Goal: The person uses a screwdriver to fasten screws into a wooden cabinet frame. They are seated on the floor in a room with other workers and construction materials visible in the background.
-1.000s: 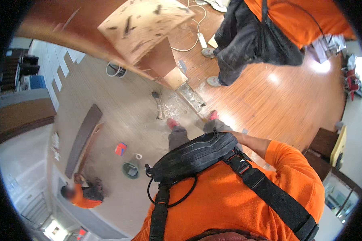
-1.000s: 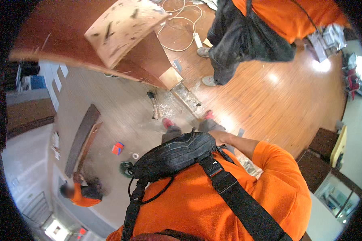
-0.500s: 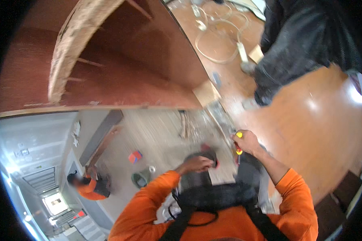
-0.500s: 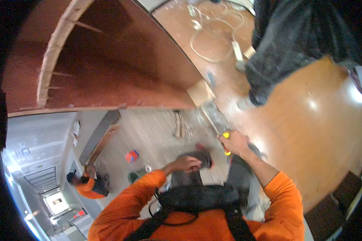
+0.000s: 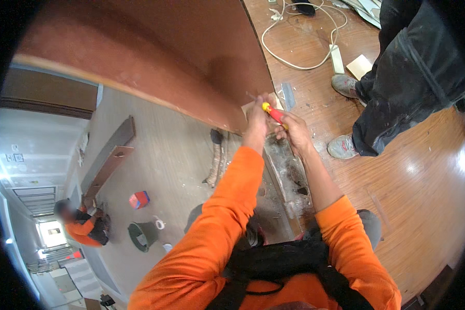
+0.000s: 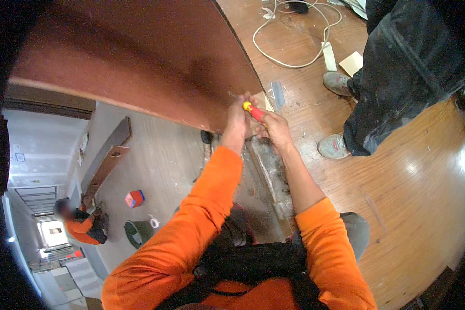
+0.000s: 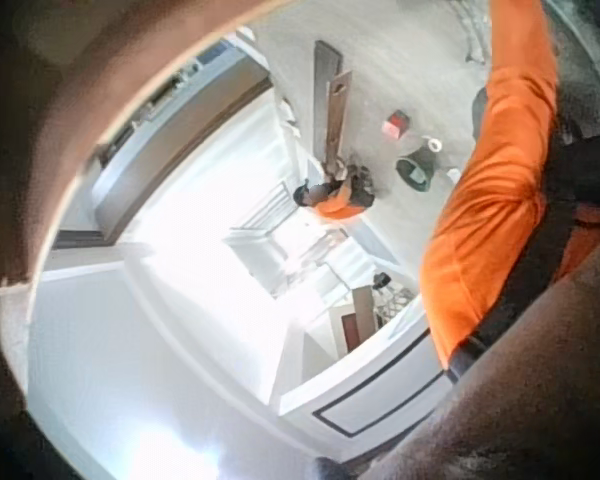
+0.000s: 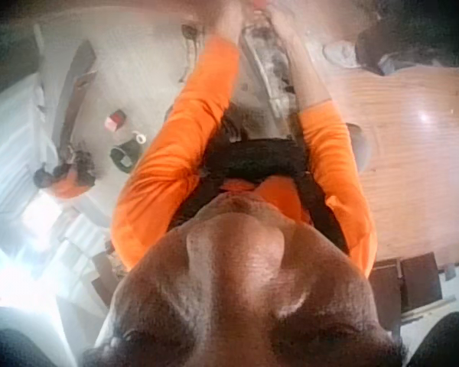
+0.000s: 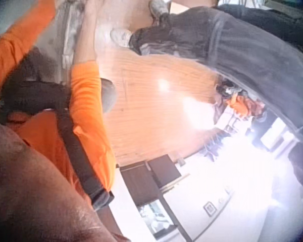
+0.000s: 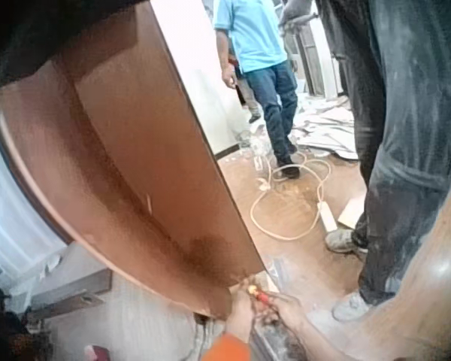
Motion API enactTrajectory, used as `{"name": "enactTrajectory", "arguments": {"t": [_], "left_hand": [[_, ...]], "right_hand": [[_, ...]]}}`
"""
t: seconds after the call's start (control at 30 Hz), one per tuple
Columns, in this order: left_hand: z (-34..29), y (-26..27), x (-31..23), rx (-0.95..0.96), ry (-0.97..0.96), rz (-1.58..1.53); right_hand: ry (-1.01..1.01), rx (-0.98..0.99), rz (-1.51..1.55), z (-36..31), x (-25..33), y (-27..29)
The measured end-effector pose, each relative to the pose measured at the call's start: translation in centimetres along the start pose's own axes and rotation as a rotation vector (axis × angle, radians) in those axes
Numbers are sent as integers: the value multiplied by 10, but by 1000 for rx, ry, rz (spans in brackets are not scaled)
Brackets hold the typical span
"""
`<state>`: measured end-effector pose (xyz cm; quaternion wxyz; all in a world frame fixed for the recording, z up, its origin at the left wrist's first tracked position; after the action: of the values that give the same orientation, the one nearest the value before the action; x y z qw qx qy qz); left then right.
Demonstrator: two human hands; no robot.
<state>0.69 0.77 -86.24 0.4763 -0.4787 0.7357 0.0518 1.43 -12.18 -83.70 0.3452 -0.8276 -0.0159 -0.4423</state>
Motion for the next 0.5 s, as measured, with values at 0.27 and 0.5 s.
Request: {"name": "enactTrajectory", "arguments": {"t": [0.27,0.5], "left_hand": [[79,41,24,-25,-38,194],[102,70,101,-219,137,112]], "right_hand": [[-232,127,-27,65,-84,-2],[-328,9,-200,78,-129,42]]}}
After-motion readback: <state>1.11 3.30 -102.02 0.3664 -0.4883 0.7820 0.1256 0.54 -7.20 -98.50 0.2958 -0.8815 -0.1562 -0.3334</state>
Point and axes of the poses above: each hand's wrist, its own z-axis towards the middle knuckle, its own y-axis out of the back of the hand, x = y × z, the point moved 5 cm from there along z, towards the middle knuckle, and after that the axes turned 3 degrees about z, right-handed, at the moved point
